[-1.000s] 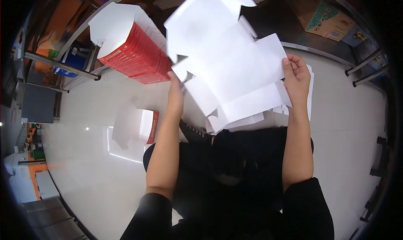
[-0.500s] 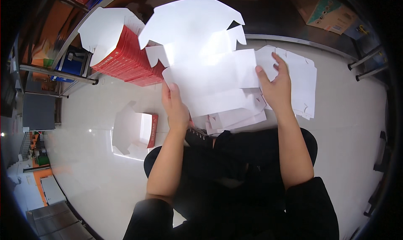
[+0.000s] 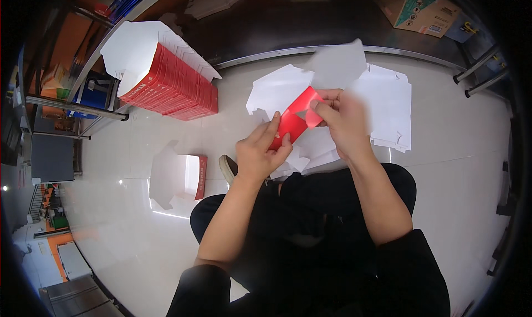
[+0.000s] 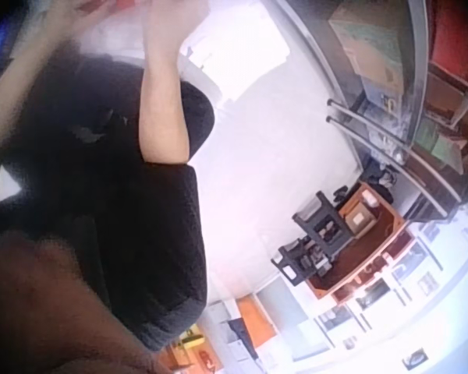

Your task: The person sits on the floor and assembles flat-packed red and white cardboard boxes. They fold the flaps, tuck tabs into slots, and stack the finished boxes. The person handles multiple boxes one at a time, moving from a stack of flat pieces to a stack of assembled boxes.

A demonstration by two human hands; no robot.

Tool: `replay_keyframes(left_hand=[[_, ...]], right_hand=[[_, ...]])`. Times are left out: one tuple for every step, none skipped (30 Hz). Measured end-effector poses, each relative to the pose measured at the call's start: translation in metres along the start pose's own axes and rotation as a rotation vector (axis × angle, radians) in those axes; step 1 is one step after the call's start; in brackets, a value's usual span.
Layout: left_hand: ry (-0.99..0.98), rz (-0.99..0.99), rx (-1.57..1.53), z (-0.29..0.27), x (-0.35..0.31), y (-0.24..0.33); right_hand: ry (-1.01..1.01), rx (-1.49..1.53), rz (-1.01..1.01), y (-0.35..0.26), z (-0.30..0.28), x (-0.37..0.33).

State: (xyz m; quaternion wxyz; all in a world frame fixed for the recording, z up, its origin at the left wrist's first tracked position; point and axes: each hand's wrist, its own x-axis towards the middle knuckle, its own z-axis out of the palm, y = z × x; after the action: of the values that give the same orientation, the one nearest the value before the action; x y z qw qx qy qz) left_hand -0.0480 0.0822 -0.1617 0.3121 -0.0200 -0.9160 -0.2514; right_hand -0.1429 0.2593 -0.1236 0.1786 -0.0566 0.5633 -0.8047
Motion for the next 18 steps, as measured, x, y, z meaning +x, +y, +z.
replay_keyframes(left_hand=[[-0.007, -0.015, 0.002, -0.001, -0.001, -0.001], [0.016, -0.039, -0.009, -0.001, -0.001, -0.002], [0.046, -0.061, -0.019, -0.001, -0.001, -0.003], [0.076, -0.083, -0.029, -0.001, -0.001, -0.004], [0.118, -0.053, -0.027, -0.001, -0.001, -0.006], [0.16, -0.022, -0.026, -0.001, 0.0, -0.008], [0.194, -0.009, -0.02, -0.001, 0.0, -0.009], [0.21, 0.01, -0.027, -0.001, 0.0, -0.01], [0.218, 0.012, -0.03, -0.002, 0.0, -0.011], [0.227, 0.013, -0.034, -0.002, -0.001, -0.011], [0.236, 0.018, -0.029, -0.002, -0.001, -0.011], [0.244, 0.023, -0.024, -0.003, -0.002, -0.012], [0.257, 0.028, -0.024, -0.003, -0.002, -0.011], [0.256, 0.028, -0.017, -0.003, -0.003, -0.011], [0.259, 0.028, -0.015, -0.003, -0.003, -0.011], [0.255, 0.018, -0.012, -0.004, -0.003, -0.011], [0.266, 0.027, -0.01, -0.004, -0.003, -0.01], [0.27, 0.027, -0.009, -0.004, -0.002, -0.01]], right_hand=[[-0.006, -0.107, 0.008, 0.002, -0.004, 0.001], [-0.018, -0.2, 0.01, 0.005, -0.007, 0.002], [-0.029, -0.287, 0.007, 0.008, -0.009, 0.003], [-0.041, -0.359, -0.137, 0.013, -0.008, 0.004], [-0.05, -0.425, -0.287, 0.02, -0.005, 0.003], [-0.052, -0.5, -0.436, 0.024, -0.003, 0.002], [-0.042, -0.588, -0.482, 0.029, -0.001, 0.001], [-0.025, -0.687, -0.526, 0.033, 0.001, 0.001], [-0.006, -0.746, -0.54, 0.036, 0.002, 0.0], [-0.009, -0.723, -0.473, 0.039, 0.004, -0.001], [-0.012, -0.659, -0.376, 0.041, 0.004, -0.002], [-0.019, -0.634, -0.34, 0.042, 0.004, -0.002], [-0.025, -0.609, -0.304, 0.044, 0.004, -0.003], [-0.034, -0.626, -0.327, 0.046, 0.005, -0.002], [-0.051, -0.651, -0.365, 0.048, 0.008, -0.003], [-0.068, -0.676, -0.404, 0.05, 0.01, -0.004], [-0.093, -0.71, -0.458, 0.053, 0.014, -0.007], [-0.093, -0.692, -0.502, 0.057, 0.02, -0.012]])
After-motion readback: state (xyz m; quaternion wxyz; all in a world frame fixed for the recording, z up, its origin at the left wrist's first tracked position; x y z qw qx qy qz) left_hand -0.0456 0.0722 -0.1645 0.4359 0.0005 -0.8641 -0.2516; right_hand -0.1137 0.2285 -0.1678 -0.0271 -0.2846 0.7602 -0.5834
